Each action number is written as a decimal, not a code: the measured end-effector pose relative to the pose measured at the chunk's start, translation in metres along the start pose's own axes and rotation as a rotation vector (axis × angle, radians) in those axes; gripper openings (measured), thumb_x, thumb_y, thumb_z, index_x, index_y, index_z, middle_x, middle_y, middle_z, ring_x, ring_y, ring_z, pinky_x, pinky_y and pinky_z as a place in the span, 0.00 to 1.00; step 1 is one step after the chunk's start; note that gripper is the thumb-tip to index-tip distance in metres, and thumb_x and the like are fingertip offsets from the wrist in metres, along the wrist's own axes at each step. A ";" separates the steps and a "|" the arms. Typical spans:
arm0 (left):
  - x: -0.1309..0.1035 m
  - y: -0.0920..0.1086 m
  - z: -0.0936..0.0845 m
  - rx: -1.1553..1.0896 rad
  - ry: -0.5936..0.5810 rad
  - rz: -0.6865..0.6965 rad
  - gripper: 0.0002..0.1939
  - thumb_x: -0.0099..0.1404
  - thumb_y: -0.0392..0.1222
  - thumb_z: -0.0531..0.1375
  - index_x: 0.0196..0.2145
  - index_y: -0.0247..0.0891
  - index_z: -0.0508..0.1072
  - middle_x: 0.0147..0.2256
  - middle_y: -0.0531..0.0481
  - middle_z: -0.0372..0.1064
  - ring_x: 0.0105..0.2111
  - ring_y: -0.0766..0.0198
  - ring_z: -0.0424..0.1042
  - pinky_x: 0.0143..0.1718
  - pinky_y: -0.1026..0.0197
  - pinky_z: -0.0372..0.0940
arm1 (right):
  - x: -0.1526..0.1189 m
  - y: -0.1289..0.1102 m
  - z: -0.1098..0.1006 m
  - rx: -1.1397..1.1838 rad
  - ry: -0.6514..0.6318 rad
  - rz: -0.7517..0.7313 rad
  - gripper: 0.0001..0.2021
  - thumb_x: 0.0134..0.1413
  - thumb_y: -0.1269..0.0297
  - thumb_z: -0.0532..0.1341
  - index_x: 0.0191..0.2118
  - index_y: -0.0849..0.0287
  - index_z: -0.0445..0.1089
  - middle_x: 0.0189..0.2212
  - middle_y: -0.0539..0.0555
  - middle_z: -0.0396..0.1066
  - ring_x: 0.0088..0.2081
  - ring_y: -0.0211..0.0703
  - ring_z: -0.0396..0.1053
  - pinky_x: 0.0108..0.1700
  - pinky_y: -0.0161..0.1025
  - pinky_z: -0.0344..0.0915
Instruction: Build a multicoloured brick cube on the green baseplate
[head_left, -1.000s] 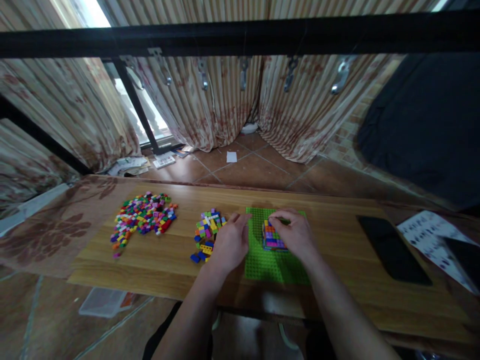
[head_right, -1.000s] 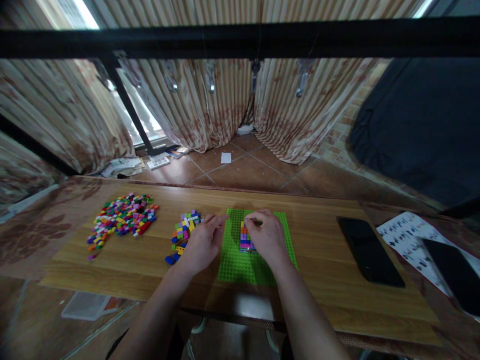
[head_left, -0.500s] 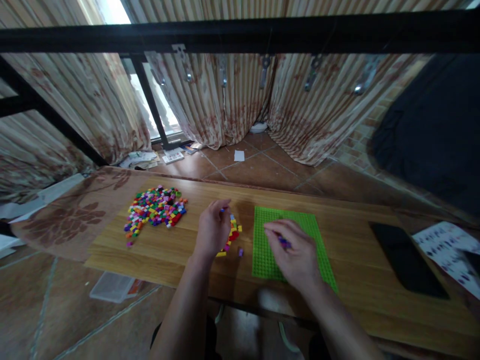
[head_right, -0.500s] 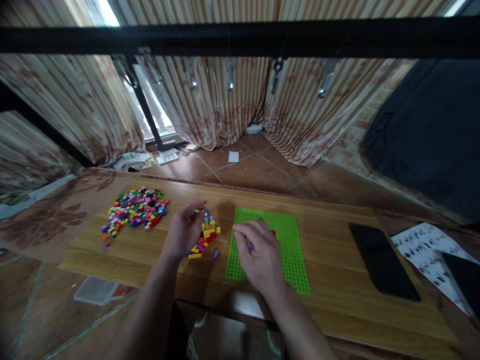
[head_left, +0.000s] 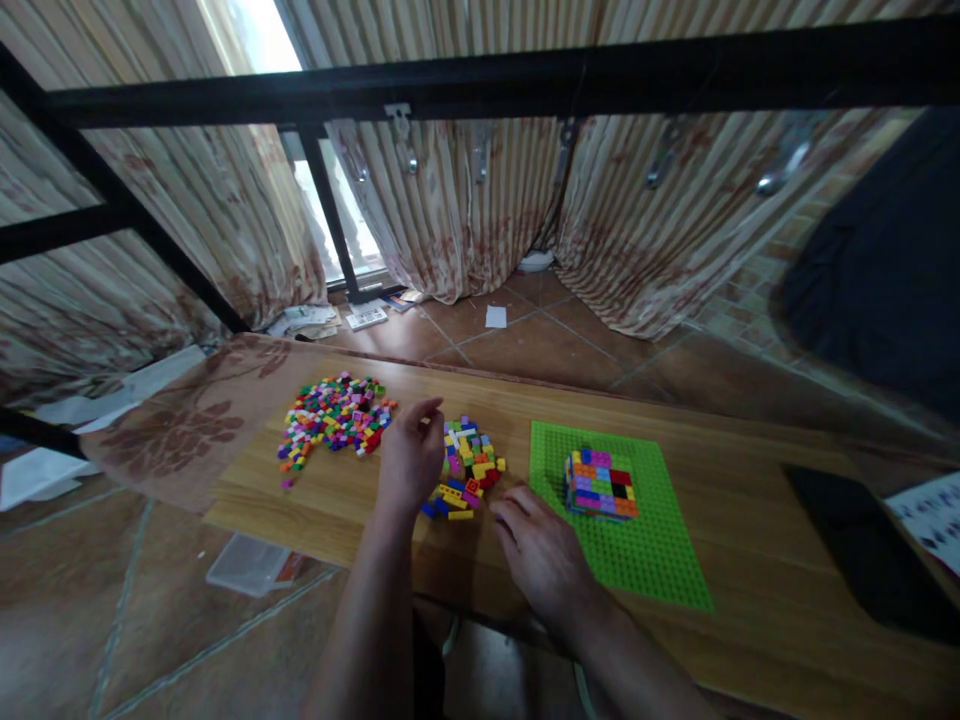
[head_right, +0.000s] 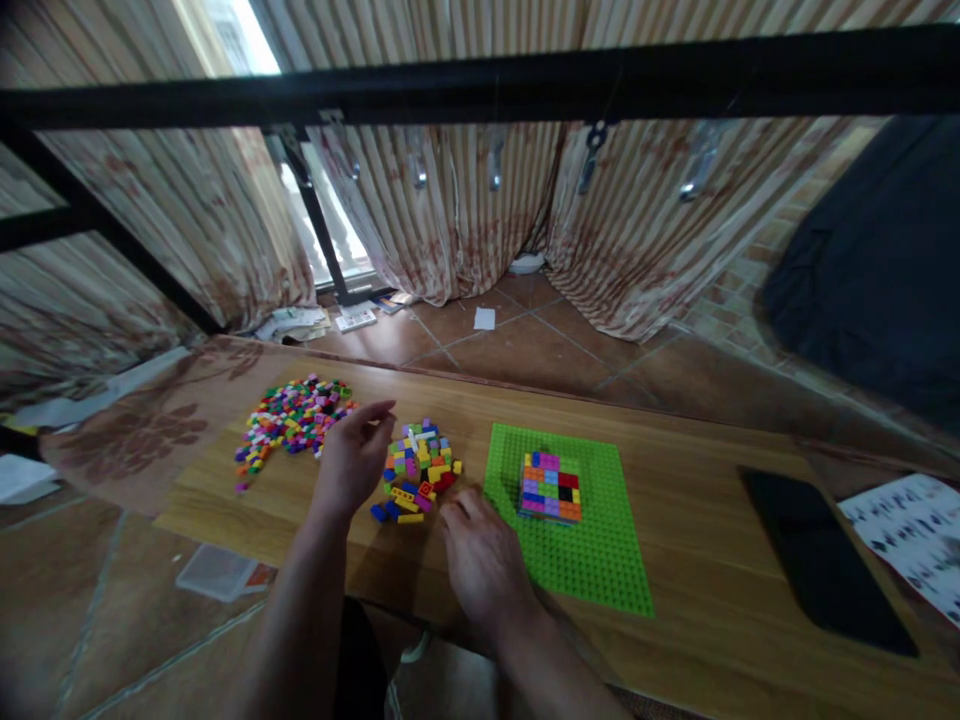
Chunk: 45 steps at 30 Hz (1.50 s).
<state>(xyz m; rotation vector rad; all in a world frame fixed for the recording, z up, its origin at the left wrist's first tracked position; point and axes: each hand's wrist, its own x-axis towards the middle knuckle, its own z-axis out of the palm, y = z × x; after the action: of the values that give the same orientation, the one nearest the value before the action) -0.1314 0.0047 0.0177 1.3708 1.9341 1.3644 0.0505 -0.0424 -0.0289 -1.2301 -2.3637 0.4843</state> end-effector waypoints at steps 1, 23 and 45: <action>0.001 -0.001 -0.003 -0.003 0.011 -0.017 0.17 0.61 0.39 0.56 0.45 0.31 0.76 0.33 0.46 0.74 0.26 0.67 0.69 0.29 0.66 0.63 | 0.001 0.001 0.001 -0.003 0.009 -0.003 0.09 0.57 0.77 0.56 0.35 0.57 0.70 0.37 0.56 0.70 0.40 0.47 0.69 0.44 0.44 0.67; -0.006 -0.021 -0.040 0.479 -0.361 -0.237 0.11 0.55 0.48 0.62 0.25 0.37 0.76 0.21 0.50 0.71 0.24 0.64 0.68 0.25 0.64 0.55 | 0.024 -0.005 0.015 0.181 0.167 0.007 0.07 0.62 0.67 0.55 0.40 0.55 0.71 0.39 0.54 0.71 0.40 0.45 0.70 0.42 0.41 0.66; -0.006 -0.008 -0.018 0.418 -0.372 -0.142 0.07 0.55 0.39 0.57 0.29 0.35 0.74 0.27 0.46 0.75 0.29 0.61 0.72 0.29 0.64 0.62 | 0.017 -0.008 -0.008 0.293 0.301 -0.014 0.10 0.63 0.70 0.53 0.39 0.54 0.72 0.37 0.53 0.73 0.39 0.42 0.71 0.43 0.39 0.68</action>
<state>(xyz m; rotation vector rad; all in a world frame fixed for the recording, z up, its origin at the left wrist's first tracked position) -0.1463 -0.0093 0.0171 1.5033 2.0710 0.6017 0.0406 -0.0315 -0.0148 -1.0679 -1.9679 0.5740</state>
